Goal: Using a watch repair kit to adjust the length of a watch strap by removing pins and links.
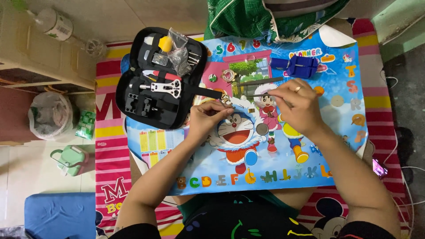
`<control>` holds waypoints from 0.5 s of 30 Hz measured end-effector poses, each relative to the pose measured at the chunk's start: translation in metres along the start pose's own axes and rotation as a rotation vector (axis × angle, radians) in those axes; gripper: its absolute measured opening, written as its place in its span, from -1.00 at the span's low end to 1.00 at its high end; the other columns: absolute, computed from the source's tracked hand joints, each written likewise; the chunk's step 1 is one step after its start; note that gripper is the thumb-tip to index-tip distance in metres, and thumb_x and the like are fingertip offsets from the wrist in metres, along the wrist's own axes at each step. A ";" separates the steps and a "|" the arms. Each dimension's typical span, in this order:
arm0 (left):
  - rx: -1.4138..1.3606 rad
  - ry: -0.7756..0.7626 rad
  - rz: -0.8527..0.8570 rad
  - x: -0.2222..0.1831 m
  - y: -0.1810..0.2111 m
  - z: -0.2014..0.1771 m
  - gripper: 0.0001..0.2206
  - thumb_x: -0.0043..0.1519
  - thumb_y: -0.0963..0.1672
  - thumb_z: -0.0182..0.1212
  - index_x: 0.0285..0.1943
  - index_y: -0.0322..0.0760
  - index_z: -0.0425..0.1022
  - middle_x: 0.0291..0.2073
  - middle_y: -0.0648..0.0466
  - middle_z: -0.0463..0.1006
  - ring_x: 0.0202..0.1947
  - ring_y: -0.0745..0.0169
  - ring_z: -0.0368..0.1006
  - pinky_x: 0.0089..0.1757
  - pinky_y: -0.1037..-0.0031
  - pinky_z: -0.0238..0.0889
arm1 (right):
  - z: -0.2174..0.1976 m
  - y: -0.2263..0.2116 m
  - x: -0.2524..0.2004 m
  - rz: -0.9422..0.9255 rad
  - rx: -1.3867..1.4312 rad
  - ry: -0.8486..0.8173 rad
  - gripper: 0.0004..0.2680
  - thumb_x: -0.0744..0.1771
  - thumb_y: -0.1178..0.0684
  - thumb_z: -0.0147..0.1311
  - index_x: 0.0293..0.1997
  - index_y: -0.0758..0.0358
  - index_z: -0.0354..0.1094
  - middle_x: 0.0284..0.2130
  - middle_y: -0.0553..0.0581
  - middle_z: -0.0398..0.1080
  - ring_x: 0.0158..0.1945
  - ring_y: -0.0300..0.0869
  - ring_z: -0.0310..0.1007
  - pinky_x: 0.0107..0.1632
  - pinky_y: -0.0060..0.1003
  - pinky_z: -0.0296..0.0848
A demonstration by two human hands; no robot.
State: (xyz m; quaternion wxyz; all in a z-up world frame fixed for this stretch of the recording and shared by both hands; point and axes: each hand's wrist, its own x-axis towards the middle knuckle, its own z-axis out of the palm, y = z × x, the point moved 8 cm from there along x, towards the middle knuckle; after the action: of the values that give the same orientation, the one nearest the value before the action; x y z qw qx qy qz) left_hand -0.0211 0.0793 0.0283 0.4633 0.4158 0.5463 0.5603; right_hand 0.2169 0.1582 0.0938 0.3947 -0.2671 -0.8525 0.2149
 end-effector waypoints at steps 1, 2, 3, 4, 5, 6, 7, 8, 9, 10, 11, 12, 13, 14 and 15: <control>0.001 -0.001 0.000 0.001 -0.001 0.001 -0.81 0.04 -0.21 0.58 -0.32 -0.49 0.66 -0.35 -0.20 0.68 -0.33 0.22 0.61 -0.30 0.63 0.45 | 0.003 0.002 -0.003 0.001 0.000 0.002 -0.87 0.33 0.37 0.20 -0.14 0.30 0.60 -0.33 0.15 0.49 -0.28 0.01 0.44 -0.15 -0.11 0.41; -0.021 0.018 -0.026 0.001 -0.004 0.001 -0.81 0.03 -0.21 0.58 -0.32 -0.49 0.66 -0.35 -0.19 0.68 -0.33 0.22 0.60 -0.30 0.62 0.47 | 0.006 0.001 -0.006 -0.043 -0.107 -0.005 -0.88 0.33 0.34 0.20 -0.15 0.27 0.59 -0.32 0.12 0.48 -0.26 -0.01 0.43 -0.14 -0.12 0.41; -0.044 0.039 -0.053 0.001 -0.007 0.000 -0.81 0.02 -0.22 0.57 -0.31 -0.50 0.66 -0.34 -0.19 0.68 -0.33 0.22 0.60 -0.31 0.61 0.49 | 0.010 -0.001 -0.008 -0.087 -0.214 -0.014 -0.90 0.34 0.31 0.20 -0.17 0.24 0.59 -0.32 0.10 0.47 -0.24 -0.03 0.43 -0.14 -0.14 0.41; -0.044 0.038 -0.053 0.001 -0.005 0.000 -0.81 0.02 -0.22 0.57 -0.31 -0.50 0.66 -0.34 -0.19 0.68 -0.33 0.22 0.60 -0.31 0.61 0.49 | 0.011 -0.001 -0.009 -0.086 -0.214 -0.013 -0.90 0.34 0.31 0.20 -0.17 0.24 0.59 -0.32 0.10 0.47 -0.24 -0.03 0.43 -0.14 -0.14 0.41; -0.060 0.051 -0.066 0.000 -0.005 -0.001 -0.81 0.04 -0.21 0.56 -0.30 -0.50 0.65 -0.34 -0.19 0.67 -0.35 0.23 0.59 -0.32 0.60 0.49 | 0.012 -0.001 -0.009 -0.071 -0.234 -0.021 -0.90 0.34 0.32 0.20 -0.17 0.25 0.60 -0.33 0.10 0.47 -0.25 -0.03 0.43 -0.13 -0.15 0.42; -0.077 0.063 -0.079 0.000 -0.005 -0.001 -0.81 0.06 -0.21 0.55 -0.29 -0.51 0.65 -0.33 -0.19 0.66 -0.37 0.24 0.59 -0.32 0.60 0.50 | 0.013 0.000 -0.009 -0.056 -0.255 -0.028 -0.90 0.34 0.32 0.21 -0.18 0.26 0.61 -0.35 0.11 0.47 -0.25 -0.04 0.43 -0.12 -0.15 0.42; -0.077 0.062 -0.079 0.000 -0.006 -0.001 -0.81 0.06 -0.21 0.55 -0.29 -0.51 0.65 -0.33 -0.19 0.66 -0.37 0.24 0.59 -0.32 0.60 0.50 | 0.014 0.001 -0.010 -0.056 -0.256 -0.028 -0.90 0.34 0.32 0.21 -0.18 0.26 0.61 -0.35 0.11 0.47 -0.25 -0.04 0.43 -0.12 -0.15 0.42; -0.092 0.068 -0.068 0.000 -0.005 0.000 -0.81 0.07 -0.21 0.54 -0.30 -0.52 0.63 -0.35 -0.18 0.65 -0.38 0.25 0.58 -0.33 0.60 0.50 | 0.016 0.003 -0.010 -0.043 -0.261 -0.034 -0.90 0.34 0.33 0.19 -0.18 0.27 0.60 -0.35 0.13 0.46 -0.24 -0.02 0.44 -0.12 -0.15 0.43; -0.108 0.073 -0.058 0.000 -0.005 0.001 -0.81 0.08 -0.22 0.53 -0.32 -0.53 0.62 -0.37 -0.17 0.64 -0.39 0.26 0.57 -0.34 0.60 0.50 | 0.017 0.005 -0.011 -0.029 -0.267 -0.039 -0.89 0.34 0.34 0.18 -0.19 0.28 0.59 -0.35 0.15 0.46 -0.23 0.00 0.45 -0.11 -0.14 0.43; -0.108 0.072 -0.058 0.000 -0.006 0.000 -0.81 0.08 -0.22 0.53 -0.32 -0.53 0.62 -0.37 -0.17 0.64 -0.39 0.26 0.57 -0.34 0.60 0.50 | 0.019 0.009 -0.013 -0.028 -0.268 -0.039 -0.89 0.34 0.34 0.18 -0.19 0.28 0.59 -0.35 0.15 0.46 -0.23 0.00 0.45 -0.11 -0.14 0.43; -0.104 0.072 -0.054 0.000 -0.007 0.000 -0.81 0.09 -0.21 0.54 -0.32 -0.53 0.61 -0.37 -0.16 0.63 -0.40 0.27 0.57 -0.36 0.60 0.50 | 0.021 0.011 -0.015 -0.048 -0.316 -0.040 -0.90 0.34 0.34 0.17 -0.19 0.28 0.58 -0.34 0.14 0.44 -0.22 0.00 0.45 -0.10 -0.14 0.43; -0.100 0.071 -0.049 0.001 -0.007 0.000 -0.80 0.09 -0.20 0.54 -0.33 -0.52 0.61 -0.37 -0.15 0.63 -0.42 0.28 0.57 -0.37 0.61 0.49 | 0.024 0.013 -0.017 -0.068 -0.364 -0.041 -0.90 0.34 0.34 0.16 -0.20 0.28 0.57 -0.34 0.14 0.43 -0.21 0.01 0.44 -0.10 -0.13 0.43; -0.100 0.071 -0.050 0.000 -0.008 0.000 -0.80 0.09 -0.20 0.54 -0.33 -0.52 0.61 -0.37 -0.15 0.63 -0.42 0.28 0.57 -0.37 0.61 0.49 | 0.026 0.016 -0.017 -0.068 -0.364 -0.042 -0.90 0.34 0.34 0.16 -0.20 0.28 0.57 -0.34 0.14 0.43 -0.21 0.01 0.44 -0.10 -0.13 0.43; -0.100 0.072 -0.056 0.000 -0.008 0.000 -0.80 0.09 -0.20 0.54 -0.33 -0.53 0.60 -0.37 -0.16 0.63 -0.41 0.26 0.57 -0.37 0.60 0.50 | 0.026 0.016 -0.018 -0.092 -0.415 -0.024 -0.90 0.34 0.32 0.16 -0.20 0.27 0.56 -0.32 0.13 0.42 -0.17 0.00 0.44 -0.06 -0.13 0.41; -0.099 0.074 -0.061 0.000 -0.008 0.000 -0.80 0.10 -0.21 0.53 -0.34 -0.54 0.60 -0.37 -0.17 0.62 -0.41 0.25 0.58 -0.37 0.59 0.50 | 0.027 0.016 -0.018 -0.118 -0.466 -0.006 -0.91 0.34 0.31 0.15 -0.21 0.26 0.55 -0.29 0.11 0.41 -0.13 0.00 0.43 -0.02 -0.12 0.39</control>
State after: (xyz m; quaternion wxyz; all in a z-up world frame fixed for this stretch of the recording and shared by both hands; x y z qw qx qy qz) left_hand -0.0205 0.0788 0.0199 0.4797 0.3545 0.5469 0.5874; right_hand 0.2098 0.1548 0.0582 0.3317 -0.3002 -0.8943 -0.0100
